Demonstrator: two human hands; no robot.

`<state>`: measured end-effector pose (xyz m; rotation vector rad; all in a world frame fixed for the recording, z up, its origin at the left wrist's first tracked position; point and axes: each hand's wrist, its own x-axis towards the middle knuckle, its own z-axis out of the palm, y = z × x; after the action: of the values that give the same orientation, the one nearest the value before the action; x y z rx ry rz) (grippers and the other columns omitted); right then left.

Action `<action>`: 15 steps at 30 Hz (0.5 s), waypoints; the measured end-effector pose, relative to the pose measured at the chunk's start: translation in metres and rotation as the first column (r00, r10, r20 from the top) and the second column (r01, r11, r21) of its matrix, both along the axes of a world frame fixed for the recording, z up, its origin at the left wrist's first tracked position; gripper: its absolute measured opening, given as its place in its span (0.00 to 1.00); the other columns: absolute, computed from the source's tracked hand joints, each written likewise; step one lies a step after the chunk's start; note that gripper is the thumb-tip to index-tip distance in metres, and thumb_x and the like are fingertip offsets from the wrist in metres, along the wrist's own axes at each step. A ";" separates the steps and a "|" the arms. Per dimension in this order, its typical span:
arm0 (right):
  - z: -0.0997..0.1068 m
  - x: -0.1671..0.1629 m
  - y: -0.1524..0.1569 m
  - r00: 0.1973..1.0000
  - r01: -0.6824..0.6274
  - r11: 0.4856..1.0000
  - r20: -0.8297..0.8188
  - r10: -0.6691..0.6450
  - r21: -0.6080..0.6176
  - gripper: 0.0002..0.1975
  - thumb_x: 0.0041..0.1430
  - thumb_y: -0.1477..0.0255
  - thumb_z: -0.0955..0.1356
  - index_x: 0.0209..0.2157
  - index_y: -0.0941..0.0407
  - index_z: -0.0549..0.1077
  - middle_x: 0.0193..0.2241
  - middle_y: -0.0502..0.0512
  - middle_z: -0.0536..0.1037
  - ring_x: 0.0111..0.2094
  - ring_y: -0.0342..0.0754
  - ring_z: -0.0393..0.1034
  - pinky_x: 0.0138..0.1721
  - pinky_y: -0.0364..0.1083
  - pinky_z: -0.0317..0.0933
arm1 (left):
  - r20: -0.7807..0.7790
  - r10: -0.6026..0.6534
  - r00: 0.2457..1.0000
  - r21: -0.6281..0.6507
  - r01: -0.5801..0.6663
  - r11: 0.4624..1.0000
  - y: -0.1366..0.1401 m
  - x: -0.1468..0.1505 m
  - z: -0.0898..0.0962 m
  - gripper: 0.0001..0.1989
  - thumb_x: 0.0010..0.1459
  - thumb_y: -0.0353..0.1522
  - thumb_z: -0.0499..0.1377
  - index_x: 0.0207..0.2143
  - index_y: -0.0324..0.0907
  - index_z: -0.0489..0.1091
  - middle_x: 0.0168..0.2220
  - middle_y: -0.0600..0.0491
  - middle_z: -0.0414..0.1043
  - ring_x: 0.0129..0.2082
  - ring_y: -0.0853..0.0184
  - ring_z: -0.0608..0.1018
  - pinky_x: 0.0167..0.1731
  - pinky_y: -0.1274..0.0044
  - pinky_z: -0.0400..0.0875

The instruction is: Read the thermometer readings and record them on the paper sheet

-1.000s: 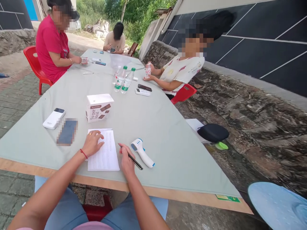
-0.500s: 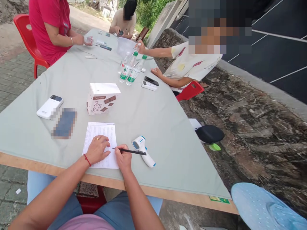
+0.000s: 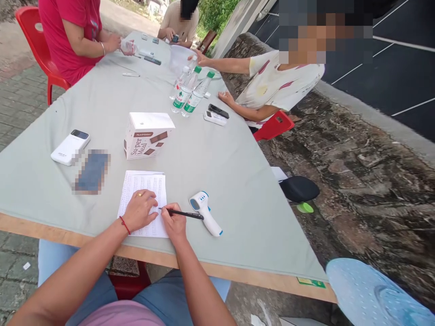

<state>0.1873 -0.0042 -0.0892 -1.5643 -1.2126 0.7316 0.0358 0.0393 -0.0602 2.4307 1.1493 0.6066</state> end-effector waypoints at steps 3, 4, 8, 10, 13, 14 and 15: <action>0.000 0.000 0.000 1.000 -0.008 1.000 0.000 0.008 -0.007 0.07 0.50 0.65 0.65 0.23 0.53 0.65 0.19 0.45 0.67 0.22 0.43 0.60 0.27 0.44 0.57 | 0.004 -0.002 1.000 -0.005 0.002 1.000 0.000 0.000 0.000 0.06 0.52 0.30 0.62 0.35 0.42 0.72 0.46 0.50 0.71 0.49 0.59 0.70 0.53 0.64 0.62; 0.000 0.000 0.000 1.000 -0.009 1.000 -0.002 0.009 -0.009 0.07 0.49 0.65 0.65 0.23 0.53 0.65 0.19 0.44 0.67 0.22 0.43 0.60 0.27 0.44 0.57 | 0.005 -0.002 1.000 -0.006 0.002 1.000 0.000 0.000 0.000 0.06 0.52 0.30 0.62 0.35 0.42 0.72 0.46 0.50 0.71 0.49 0.59 0.70 0.53 0.64 0.62; -0.001 0.000 0.000 1.000 0.003 1.000 -0.016 -0.003 -0.011 0.07 0.49 0.66 0.65 0.23 0.53 0.65 0.19 0.45 0.67 0.22 0.43 0.60 0.27 0.44 0.57 | 0.010 0.002 1.000 -0.002 -0.002 1.000 0.001 0.000 -0.001 0.06 0.52 0.30 0.62 0.35 0.42 0.72 0.46 0.50 0.71 0.50 0.59 0.70 0.53 0.64 0.62; -0.001 0.000 0.000 1.000 0.002 1.000 -0.020 -0.003 -0.011 0.07 0.50 0.66 0.65 0.23 0.53 0.65 0.19 0.45 0.67 0.23 0.43 0.60 0.27 0.44 0.57 | 0.008 0.002 1.000 0.001 -0.002 1.000 0.001 0.000 -0.001 0.06 0.52 0.30 0.62 0.34 0.42 0.72 0.46 0.50 0.71 0.50 0.58 0.70 0.53 0.64 0.62; -0.001 0.000 0.000 1.000 -0.005 1.000 -0.012 0.005 -0.011 0.07 0.50 0.66 0.65 0.23 0.53 0.65 0.19 0.45 0.67 0.23 0.43 0.60 0.27 0.44 0.57 | 0.005 0.002 1.000 0.001 -0.002 1.000 0.001 0.000 -0.001 0.06 0.51 0.30 0.62 0.34 0.42 0.72 0.46 0.50 0.71 0.50 0.58 0.70 0.53 0.64 0.62; -0.001 0.000 0.000 1.000 -0.003 1.000 -0.010 0.003 -0.013 0.07 0.50 0.66 0.65 0.23 0.53 0.65 0.19 0.45 0.67 0.23 0.43 0.60 0.27 0.44 0.57 | 0.005 0.002 1.000 0.001 -0.002 1.000 0.001 0.000 -0.001 0.06 0.52 0.30 0.62 0.35 0.42 0.72 0.46 0.50 0.71 0.49 0.58 0.70 0.52 0.64 0.63; 0.000 0.000 0.000 1.000 0.002 1.000 -0.011 -0.002 -0.015 0.07 0.49 0.66 0.65 0.23 0.53 0.65 0.19 0.45 0.66 0.23 0.43 0.60 0.27 0.44 0.57 | 0.005 0.002 1.000 0.001 -0.002 1.000 0.001 0.000 -0.001 0.06 0.52 0.30 0.62 0.35 0.42 0.72 0.46 0.50 0.71 0.50 0.58 0.70 0.52 0.64 0.63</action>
<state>0.1872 -0.0046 -0.0896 -1.5711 -1.2001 0.7487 0.0356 0.0402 -0.0612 2.4274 1.1496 0.6142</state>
